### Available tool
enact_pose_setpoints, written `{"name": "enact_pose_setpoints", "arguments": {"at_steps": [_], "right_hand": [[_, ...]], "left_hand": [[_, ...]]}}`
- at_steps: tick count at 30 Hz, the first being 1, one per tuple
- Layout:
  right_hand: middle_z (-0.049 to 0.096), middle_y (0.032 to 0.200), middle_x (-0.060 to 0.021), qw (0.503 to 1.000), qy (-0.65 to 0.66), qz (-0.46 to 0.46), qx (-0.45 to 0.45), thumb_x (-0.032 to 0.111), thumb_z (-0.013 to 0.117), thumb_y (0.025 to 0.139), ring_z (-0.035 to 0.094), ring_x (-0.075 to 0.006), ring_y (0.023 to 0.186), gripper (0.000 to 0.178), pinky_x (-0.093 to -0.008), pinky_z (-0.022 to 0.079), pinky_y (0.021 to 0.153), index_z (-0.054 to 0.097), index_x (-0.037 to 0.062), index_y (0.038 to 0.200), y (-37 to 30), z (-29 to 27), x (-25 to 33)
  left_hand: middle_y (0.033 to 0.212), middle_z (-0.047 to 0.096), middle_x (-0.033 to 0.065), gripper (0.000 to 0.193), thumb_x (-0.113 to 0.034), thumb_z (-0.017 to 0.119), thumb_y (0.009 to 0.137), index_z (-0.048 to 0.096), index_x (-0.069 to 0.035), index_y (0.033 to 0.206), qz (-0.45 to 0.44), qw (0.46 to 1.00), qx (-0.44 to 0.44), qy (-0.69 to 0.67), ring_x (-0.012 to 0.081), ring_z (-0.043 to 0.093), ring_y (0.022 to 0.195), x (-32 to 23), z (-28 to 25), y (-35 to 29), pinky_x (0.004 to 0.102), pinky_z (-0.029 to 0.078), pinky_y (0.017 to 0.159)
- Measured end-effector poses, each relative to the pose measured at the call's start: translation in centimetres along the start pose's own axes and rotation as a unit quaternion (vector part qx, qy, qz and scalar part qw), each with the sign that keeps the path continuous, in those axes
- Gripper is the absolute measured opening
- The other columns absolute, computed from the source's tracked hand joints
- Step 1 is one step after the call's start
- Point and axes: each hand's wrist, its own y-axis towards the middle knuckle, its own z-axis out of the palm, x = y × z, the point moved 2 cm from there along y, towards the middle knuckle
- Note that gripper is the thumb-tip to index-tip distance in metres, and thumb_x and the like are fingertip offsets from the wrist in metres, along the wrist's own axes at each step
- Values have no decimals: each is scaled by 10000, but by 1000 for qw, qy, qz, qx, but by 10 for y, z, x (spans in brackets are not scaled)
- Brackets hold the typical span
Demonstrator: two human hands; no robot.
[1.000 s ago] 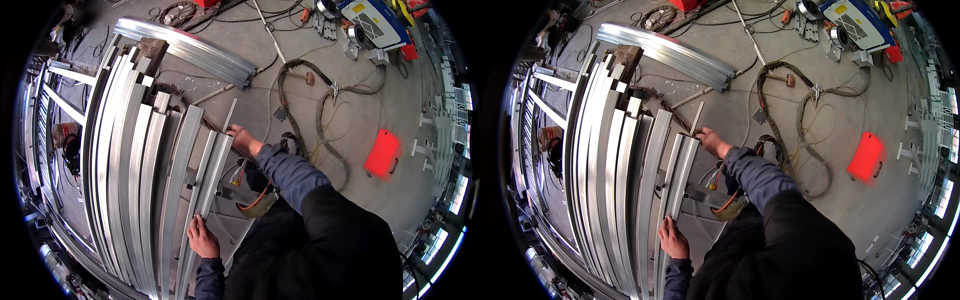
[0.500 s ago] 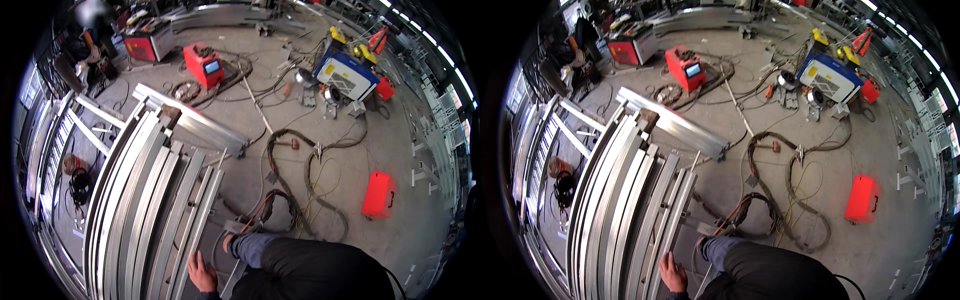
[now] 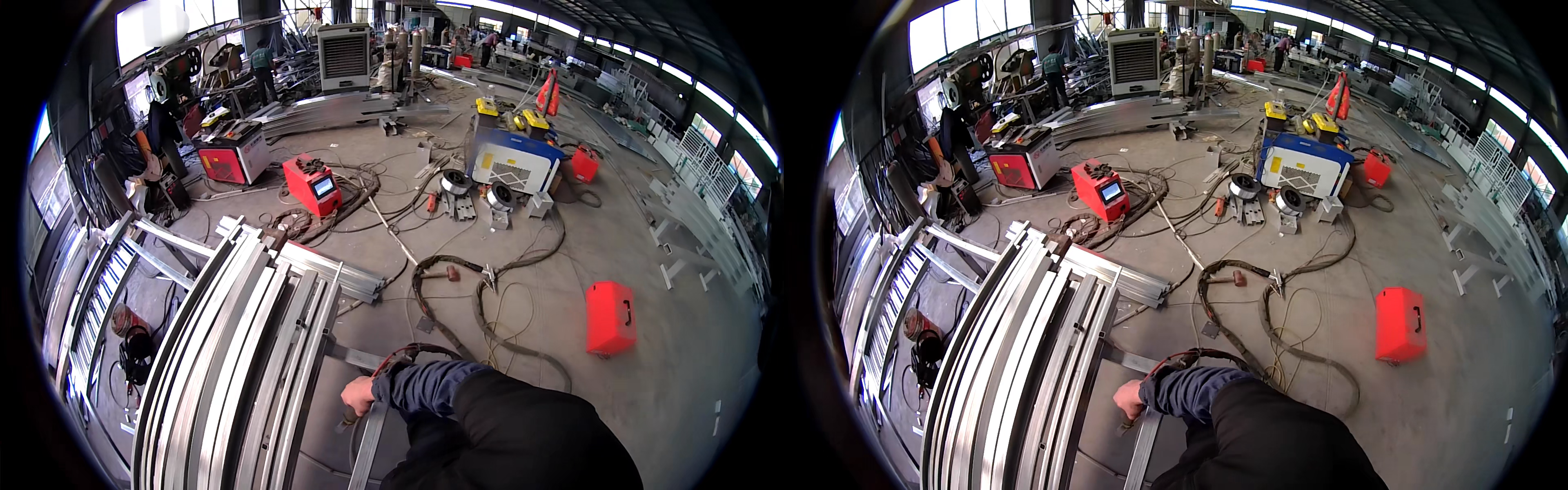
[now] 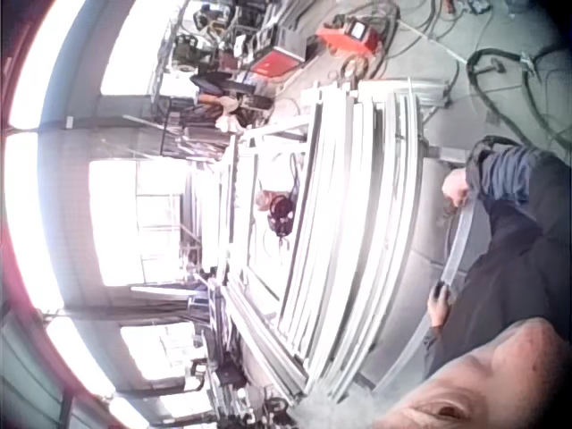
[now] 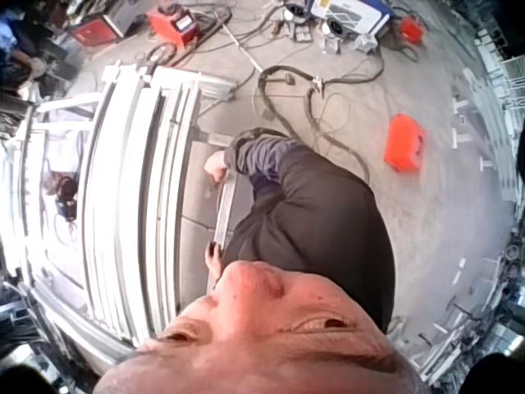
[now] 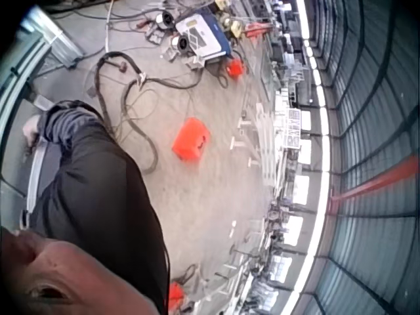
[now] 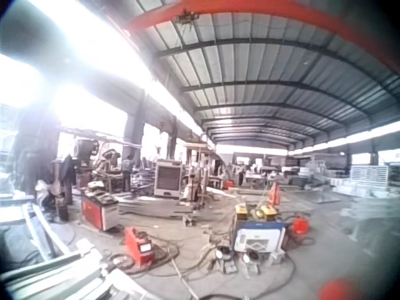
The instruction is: The person welds metal bars onto a frame using a handheld welding tool, then picks up and positions additional bars before welding them in place. The task involves repeated welding and repositioning of metal components in a workshop setting.
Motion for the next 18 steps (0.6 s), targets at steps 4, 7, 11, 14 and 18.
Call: {"name": "enact_pose_setpoints", "arguments": {"at_steps": [4,7,11,14,18], "right_hand": [[789,983,-183,991,85,-77,-68,209,771,728,744,-424,995,405,-540,576,820,808,93,1115,-79,-19,59],[774,975,-208,972,167,-132,-97,185,749,706,722,-453,960,398,-553,555,800,795,71,1085,-145,-37,110],[786,1072,-206,953,224,-189,-79,157,728,727,728,-425,1020,549,-482,569,861,768,73,1268,-224,-55,149],[786,1151,-212,907,304,-281,-72,115,703,727,728,-399,1043,603,-439,565,893,751,68,1327,-261,-58,153],[764,1286,-161,891,346,-293,8,119,716,786,715,-353,1123,692,-412,540,972,653,98,1475,-275,-48,124]], "left_hand": [[1538,615,186,588,-434,606,1135,523,-50,1573,-57,972,163,-157,336,643,1363,-20,27,-2,504,537,1145],[1581,577,192,686,-557,499,1141,468,-54,1607,-92,914,200,-341,375,541,1486,0,47,12,566,405,1269],[1626,533,181,783,-584,599,1076,439,-42,1617,55,803,353,-477,389,467,1538,1,68,10,588,304,1320],[1634,525,177,826,-585,647,1043,428,-42,1626,148,848,275,-429,392,468,1535,-17,86,-24,595,311,1316],[1644,515,171,890,-587,711,1000,414,-42,1639,185,892,176,-374,396,470,1531,-22,90,-60,604,320,1310]]}}
